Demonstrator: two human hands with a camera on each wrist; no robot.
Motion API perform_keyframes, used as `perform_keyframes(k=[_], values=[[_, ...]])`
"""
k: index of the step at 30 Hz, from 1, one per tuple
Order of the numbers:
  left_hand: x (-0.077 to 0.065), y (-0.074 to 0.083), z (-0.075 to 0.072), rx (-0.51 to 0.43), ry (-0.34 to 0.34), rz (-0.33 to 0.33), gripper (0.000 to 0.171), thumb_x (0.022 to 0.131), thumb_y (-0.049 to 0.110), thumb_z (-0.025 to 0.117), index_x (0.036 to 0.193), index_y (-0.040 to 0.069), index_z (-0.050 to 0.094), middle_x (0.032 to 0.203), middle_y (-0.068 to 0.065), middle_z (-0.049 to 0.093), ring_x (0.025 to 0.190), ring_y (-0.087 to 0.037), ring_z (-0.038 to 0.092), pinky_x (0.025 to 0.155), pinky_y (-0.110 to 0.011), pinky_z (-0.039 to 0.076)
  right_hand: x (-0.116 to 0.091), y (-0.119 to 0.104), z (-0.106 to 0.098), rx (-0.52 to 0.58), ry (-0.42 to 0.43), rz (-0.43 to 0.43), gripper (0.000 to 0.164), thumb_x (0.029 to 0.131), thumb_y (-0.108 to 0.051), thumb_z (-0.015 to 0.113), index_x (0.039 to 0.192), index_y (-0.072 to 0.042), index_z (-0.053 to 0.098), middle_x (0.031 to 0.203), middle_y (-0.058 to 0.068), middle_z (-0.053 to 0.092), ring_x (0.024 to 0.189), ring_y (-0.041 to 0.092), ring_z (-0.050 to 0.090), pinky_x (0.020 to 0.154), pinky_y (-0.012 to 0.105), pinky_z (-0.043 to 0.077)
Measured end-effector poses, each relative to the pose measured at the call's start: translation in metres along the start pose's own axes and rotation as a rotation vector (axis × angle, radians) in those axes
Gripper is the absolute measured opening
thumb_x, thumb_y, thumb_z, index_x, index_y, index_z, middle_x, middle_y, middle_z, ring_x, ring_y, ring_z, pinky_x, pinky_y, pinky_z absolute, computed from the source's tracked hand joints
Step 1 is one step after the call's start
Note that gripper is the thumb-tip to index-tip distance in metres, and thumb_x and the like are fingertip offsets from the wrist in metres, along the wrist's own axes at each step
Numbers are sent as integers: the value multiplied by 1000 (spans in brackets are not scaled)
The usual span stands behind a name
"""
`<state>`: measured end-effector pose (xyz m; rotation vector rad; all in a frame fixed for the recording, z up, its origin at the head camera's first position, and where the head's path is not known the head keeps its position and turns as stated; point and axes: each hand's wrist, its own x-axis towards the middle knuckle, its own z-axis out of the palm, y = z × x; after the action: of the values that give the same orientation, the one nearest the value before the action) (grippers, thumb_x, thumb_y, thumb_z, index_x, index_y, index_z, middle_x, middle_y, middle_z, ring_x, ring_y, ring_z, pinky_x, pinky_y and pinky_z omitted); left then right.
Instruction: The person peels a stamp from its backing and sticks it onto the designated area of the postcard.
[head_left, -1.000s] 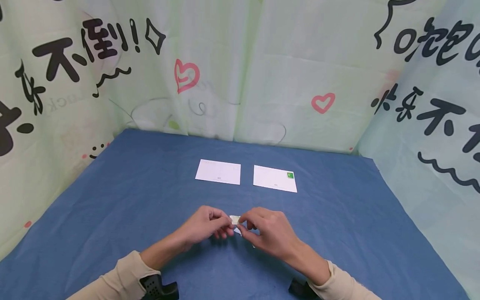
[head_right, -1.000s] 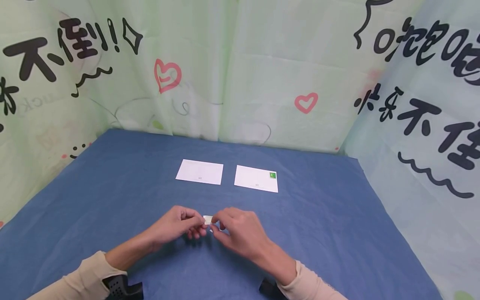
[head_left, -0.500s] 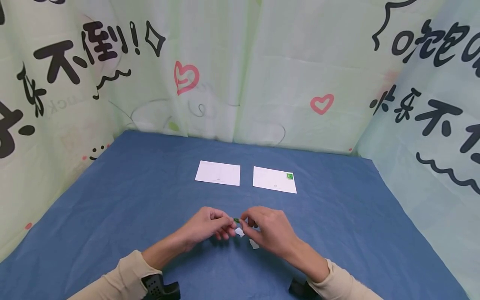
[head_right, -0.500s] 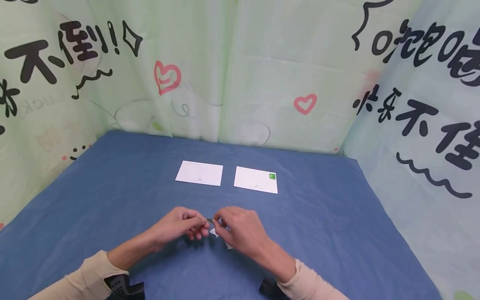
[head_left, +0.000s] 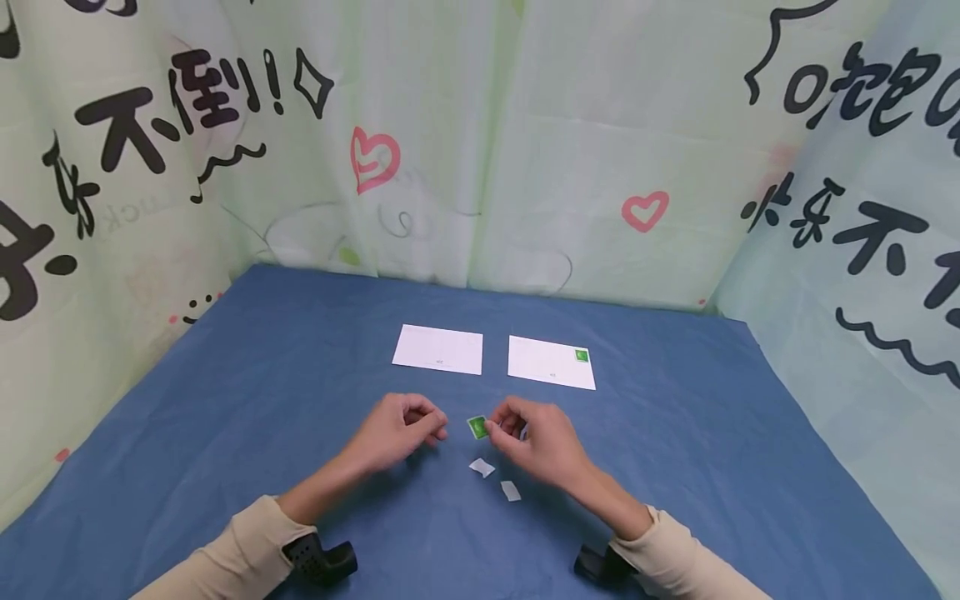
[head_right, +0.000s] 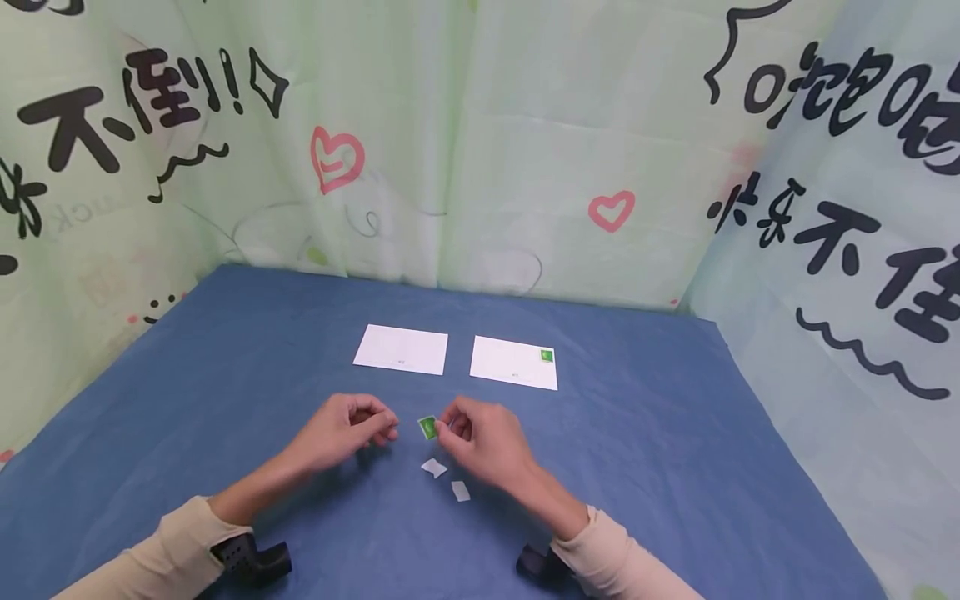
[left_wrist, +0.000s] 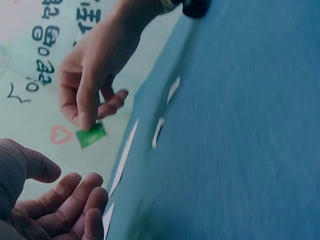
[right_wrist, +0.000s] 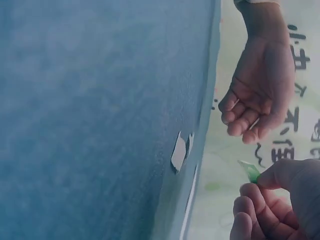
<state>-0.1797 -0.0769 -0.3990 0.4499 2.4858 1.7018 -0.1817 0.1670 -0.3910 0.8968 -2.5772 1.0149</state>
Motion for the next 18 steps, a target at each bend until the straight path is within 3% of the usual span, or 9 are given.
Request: perform_keyframes(k=[8, 18], values=[[11, -10, -15, 114, 156, 23, 15, 98, 14, 66, 96, 3, 77, 88, -6, 76, 80, -18, 68, 68, -30, 49, 8, 15, -1, 155, -50, 190, 9, 96, -13, 70, 89, -8, 71, 72, -5, 66, 63, 6, 55, 56, 24, 44], [25, -18, -27, 228, 278, 56, 17, 98, 13, 65, 104, 0, 73, 100, -13, 73, 95, -28, 68, 91, -49, 53, 22, 25, 1, 304, -92, 408, 16, 100, -16, 65, 96, -1, 70, 68, 0, 65, 59, 12, 57, 53, 24, 47]])
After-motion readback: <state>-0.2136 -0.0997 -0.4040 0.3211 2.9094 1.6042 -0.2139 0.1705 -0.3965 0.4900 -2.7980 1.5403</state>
